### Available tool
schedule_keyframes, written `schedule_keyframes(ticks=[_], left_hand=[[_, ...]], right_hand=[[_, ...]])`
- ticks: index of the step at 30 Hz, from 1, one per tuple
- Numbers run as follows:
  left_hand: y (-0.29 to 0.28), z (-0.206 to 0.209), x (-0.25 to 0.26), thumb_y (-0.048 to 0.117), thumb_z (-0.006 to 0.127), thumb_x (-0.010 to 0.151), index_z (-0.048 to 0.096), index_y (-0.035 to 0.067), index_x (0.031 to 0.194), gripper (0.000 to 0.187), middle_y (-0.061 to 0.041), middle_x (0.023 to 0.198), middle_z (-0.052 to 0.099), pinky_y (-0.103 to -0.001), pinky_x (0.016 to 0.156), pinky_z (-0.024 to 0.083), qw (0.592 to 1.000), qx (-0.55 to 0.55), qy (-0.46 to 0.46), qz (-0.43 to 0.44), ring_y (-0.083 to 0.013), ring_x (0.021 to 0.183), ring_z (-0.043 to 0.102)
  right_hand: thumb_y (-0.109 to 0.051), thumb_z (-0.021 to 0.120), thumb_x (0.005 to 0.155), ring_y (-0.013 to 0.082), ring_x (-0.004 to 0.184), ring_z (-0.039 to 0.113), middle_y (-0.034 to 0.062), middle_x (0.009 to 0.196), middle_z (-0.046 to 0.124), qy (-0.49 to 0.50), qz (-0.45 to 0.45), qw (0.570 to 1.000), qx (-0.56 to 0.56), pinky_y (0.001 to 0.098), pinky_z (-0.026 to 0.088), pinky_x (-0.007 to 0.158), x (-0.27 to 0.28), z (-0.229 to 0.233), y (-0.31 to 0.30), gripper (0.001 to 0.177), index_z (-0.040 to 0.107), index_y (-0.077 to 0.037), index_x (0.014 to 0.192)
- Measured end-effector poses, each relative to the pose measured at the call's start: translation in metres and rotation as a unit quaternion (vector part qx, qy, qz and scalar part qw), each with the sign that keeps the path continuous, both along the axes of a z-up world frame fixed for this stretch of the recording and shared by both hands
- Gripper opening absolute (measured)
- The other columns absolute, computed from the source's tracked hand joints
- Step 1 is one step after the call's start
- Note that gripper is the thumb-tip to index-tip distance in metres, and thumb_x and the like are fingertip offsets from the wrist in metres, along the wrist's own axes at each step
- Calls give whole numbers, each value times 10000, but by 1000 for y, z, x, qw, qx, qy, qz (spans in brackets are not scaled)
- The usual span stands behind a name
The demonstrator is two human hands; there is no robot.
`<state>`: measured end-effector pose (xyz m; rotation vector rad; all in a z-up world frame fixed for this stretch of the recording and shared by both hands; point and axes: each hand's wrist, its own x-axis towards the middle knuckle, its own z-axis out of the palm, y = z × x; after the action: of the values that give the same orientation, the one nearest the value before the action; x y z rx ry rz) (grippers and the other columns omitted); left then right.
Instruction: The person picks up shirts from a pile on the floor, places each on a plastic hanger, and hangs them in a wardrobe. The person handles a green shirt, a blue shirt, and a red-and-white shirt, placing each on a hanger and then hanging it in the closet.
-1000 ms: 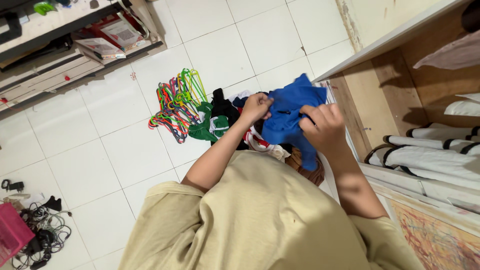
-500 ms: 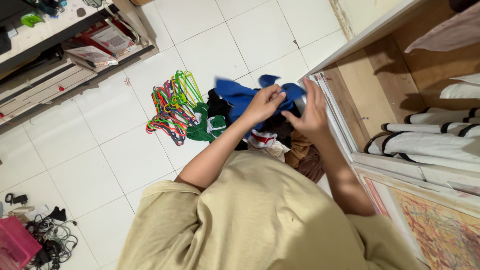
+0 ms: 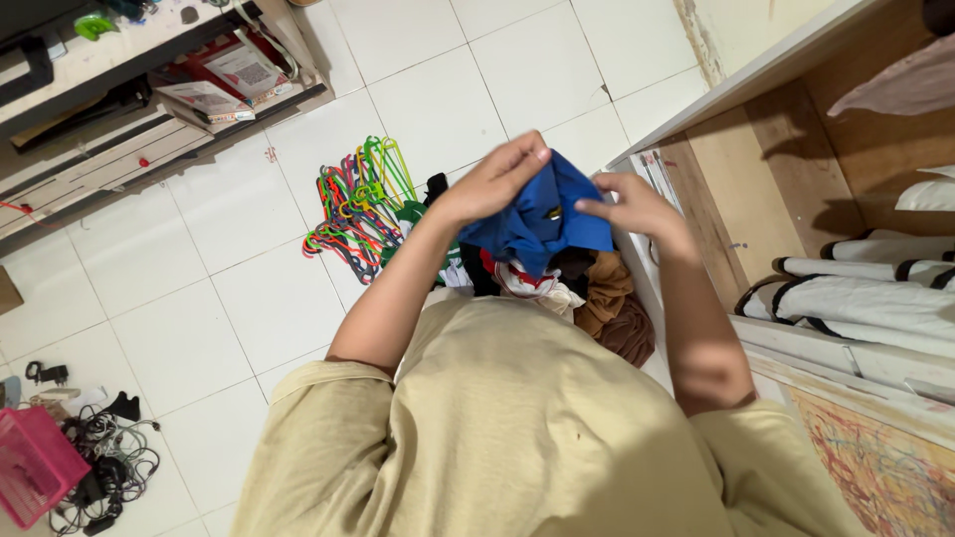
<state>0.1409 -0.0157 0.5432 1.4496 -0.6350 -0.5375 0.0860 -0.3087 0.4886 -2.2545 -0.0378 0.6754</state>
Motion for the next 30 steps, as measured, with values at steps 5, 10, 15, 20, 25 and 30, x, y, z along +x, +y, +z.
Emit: schedule_keyframes(ticks=[5,10,15,20,25,30], left_hand=[[36,11,15,192,760,958,576,54,984,232,35,746,468,-301,608,389,992,70,-65,86,-92,707,433],[54,-41,17,55,807,784,675,36,951,213,-105,843,644,-374,739,510,935,192,-261,144,-261,826,632],[43,-117,9,10,717,880,708,39,998,122,-113,933,729,-345,745,546,943,199,-43,265,-210,845,689],[40,-132,11,30,630,902,643,92,980,100,-79,859,740,-314,649,599,875,-102,429,198,-144,699,716],[42,-102,12,159,689,1069,664,-27,1071,188,-22,911,699,-235,684,483,938,-75,304,152,-78,790,598],[66,-52,14,105,750,894,620,116,1177,311,43,917,683,-202,735,521,981,-49,188,7,-46,830,637]], right_hand=[[-171,594,1162,108,843,614,74,1049,729,71,-161,866,468,260,501,770,-8,-16,-26,254,675,37,1283],[-174,489,1107,227,1059,704,147,1183,724,112,-231,794,551,410,581,966,-27,7,-14,301,635,41,1259],[-294,435,1087,269,1198,653,166,1275,700,199,-280,718,606,443,472,1108,-37,27,-1,457,612,63,1310],[-355,423,1169,291,1290,617,171,1352,657,159,-346,644,664,475,401,1190,-38,32,-1,487,563,62,1380],[-424,421,1074,282,1351,567,168,1441,613,76,-263,730,627,459,396,1186,-49,32,-13,613,516,43,1460],[-289,552,1160,398,1289,614,301,1361,604,36,-145,765,626,554,469,1163,-60,19,-66,473,602,123,1387]])
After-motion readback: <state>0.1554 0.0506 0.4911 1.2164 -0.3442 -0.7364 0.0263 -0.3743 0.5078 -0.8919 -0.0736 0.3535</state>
